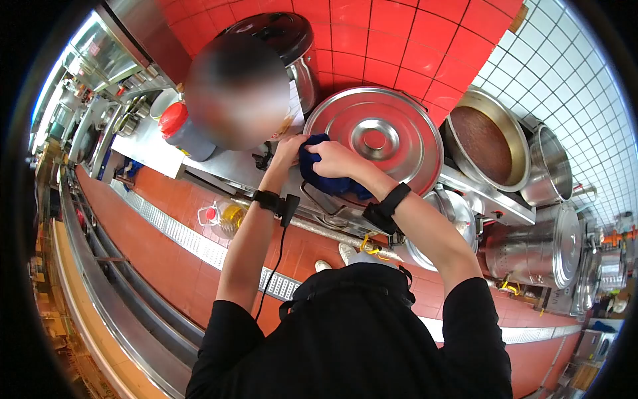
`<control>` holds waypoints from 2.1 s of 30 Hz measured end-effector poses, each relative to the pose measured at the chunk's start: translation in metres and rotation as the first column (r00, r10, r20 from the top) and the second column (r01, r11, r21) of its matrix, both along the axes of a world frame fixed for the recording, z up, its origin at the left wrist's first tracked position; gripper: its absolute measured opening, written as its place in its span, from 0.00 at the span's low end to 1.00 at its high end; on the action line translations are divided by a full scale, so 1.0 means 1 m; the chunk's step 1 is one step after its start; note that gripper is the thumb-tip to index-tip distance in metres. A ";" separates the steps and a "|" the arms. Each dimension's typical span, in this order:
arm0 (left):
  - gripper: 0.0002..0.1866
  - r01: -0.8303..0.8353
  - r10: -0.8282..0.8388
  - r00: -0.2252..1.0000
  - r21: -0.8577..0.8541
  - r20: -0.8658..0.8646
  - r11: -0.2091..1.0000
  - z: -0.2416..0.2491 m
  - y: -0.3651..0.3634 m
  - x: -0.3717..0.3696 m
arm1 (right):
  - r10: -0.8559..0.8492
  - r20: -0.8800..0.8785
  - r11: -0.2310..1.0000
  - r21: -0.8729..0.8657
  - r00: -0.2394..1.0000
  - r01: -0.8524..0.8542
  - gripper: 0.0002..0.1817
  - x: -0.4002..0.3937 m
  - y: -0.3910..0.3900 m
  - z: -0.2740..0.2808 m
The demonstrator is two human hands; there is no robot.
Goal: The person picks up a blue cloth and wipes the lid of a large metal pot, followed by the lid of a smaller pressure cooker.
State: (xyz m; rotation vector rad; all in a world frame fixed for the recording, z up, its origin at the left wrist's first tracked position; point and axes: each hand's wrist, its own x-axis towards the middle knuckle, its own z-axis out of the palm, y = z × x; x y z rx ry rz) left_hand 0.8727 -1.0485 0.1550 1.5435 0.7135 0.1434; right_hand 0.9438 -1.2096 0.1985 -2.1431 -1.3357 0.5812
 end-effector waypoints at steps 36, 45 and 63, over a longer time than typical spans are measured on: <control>0.19 -0.058 0.021 0.998 0.666 0.063 0.743 -0.024 -0.043 -0.002 | 0.193 0.072 0.963 -0.204 0.979 -0.175 0.28 -0.004 -0.171 0.036; 0.19 -0.118 -0.023 0.978 0.637 0.209 0.762 -0.037 -0.037 -0.001 | 0.083 0.210 0.992 -0.106 0.974 -0.062 0.25 -0.038 -0.075 0.013; 0.23 -0.040 -0.074 0.991 0.775 0.111 0.631 -0.034 -0.031 -0.004 | -0.227 0.515 0.921 -0.164 0.827 0.354 0.18 0.131 -0.200 0.014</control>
